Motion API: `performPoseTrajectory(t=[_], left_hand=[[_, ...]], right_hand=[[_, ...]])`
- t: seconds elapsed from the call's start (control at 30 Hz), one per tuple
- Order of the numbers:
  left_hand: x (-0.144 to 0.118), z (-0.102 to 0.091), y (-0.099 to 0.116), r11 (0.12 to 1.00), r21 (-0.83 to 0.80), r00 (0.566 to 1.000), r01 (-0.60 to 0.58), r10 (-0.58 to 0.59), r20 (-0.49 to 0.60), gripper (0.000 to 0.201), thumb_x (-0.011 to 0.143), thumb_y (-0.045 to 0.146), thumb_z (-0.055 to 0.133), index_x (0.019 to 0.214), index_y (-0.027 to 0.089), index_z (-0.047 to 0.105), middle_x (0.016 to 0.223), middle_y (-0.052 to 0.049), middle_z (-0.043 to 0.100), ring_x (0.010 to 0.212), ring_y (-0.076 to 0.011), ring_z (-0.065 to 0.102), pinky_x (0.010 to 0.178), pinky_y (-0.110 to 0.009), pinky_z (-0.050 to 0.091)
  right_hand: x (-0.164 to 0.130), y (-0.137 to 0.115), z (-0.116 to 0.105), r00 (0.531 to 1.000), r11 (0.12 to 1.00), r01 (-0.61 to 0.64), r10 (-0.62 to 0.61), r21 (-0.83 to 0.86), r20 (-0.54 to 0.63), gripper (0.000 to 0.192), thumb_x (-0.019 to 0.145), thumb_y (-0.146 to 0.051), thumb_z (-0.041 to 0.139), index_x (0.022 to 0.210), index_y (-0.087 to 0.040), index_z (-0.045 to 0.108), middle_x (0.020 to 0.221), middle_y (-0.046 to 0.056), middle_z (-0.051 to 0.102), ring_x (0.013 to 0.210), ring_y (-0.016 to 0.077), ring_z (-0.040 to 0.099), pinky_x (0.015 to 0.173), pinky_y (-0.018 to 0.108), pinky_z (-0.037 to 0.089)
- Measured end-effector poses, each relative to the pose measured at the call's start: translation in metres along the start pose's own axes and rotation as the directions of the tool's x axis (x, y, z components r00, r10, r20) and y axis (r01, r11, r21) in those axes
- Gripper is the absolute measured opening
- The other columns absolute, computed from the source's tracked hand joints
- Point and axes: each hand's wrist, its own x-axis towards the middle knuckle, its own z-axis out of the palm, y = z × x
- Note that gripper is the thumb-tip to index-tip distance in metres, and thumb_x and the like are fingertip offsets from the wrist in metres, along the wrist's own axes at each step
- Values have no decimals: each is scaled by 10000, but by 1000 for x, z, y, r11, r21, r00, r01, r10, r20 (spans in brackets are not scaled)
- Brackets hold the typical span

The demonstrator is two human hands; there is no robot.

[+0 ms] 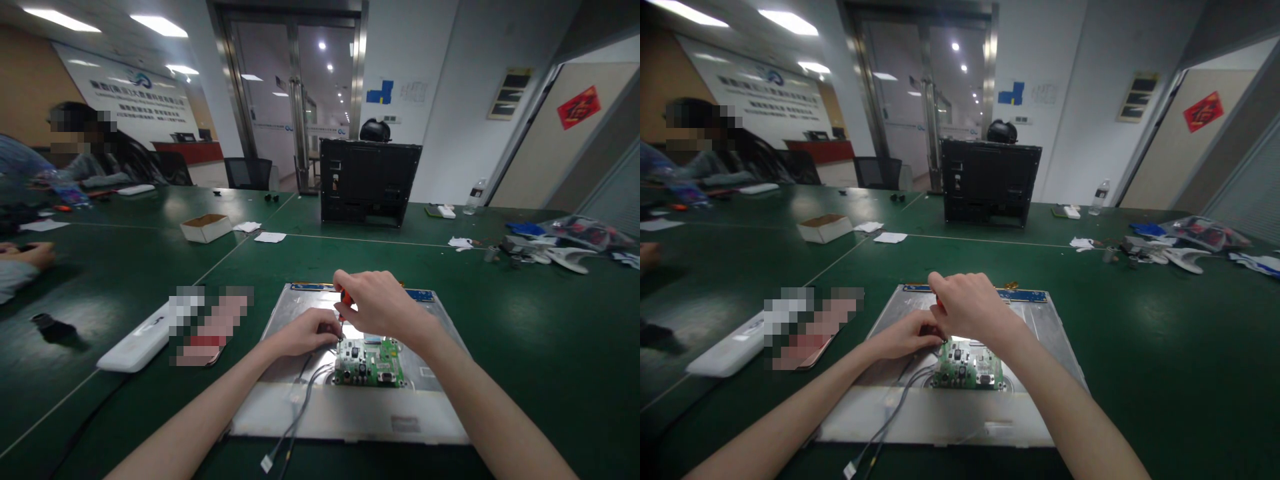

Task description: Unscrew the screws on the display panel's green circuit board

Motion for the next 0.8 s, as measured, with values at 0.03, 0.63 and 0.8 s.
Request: performPoseTrajectory(t=[0.03,0.63,0.8], left_hand=[[0,0,1,1000,4,1000,2,-2,-2,99,771,144,611,851,151,669,812,-22,664,729,-160,583,673,-254,454],[-2,-3,15,997,80,1000,25,-23,-22,132,756,104,596,853,157,668,784,7,633,696,-136,557,648,-233,428],[-1,-5,8,989,142,993,42,-25,-116,104,805,193,604,890,158,653,818,-8,640,709,-147,557,644,-246,434]], right_hand=[[0,0,1,1000,1000,-2,2,-14,-2,134,847,-274,533,959,-202,524,783,8,694,634,153,595,495,281,162],[-3,9,-9,997,1000,-23,23,6,-72,148,858,-341,564,923,-209,555,736,-3,686,600,122,546,522,267,191],[-3,16,-14,995,999,-47,46,-4,-89,160,866,-361,567,921,-211,556,747,1,686,610,130,555,520,258,200]])
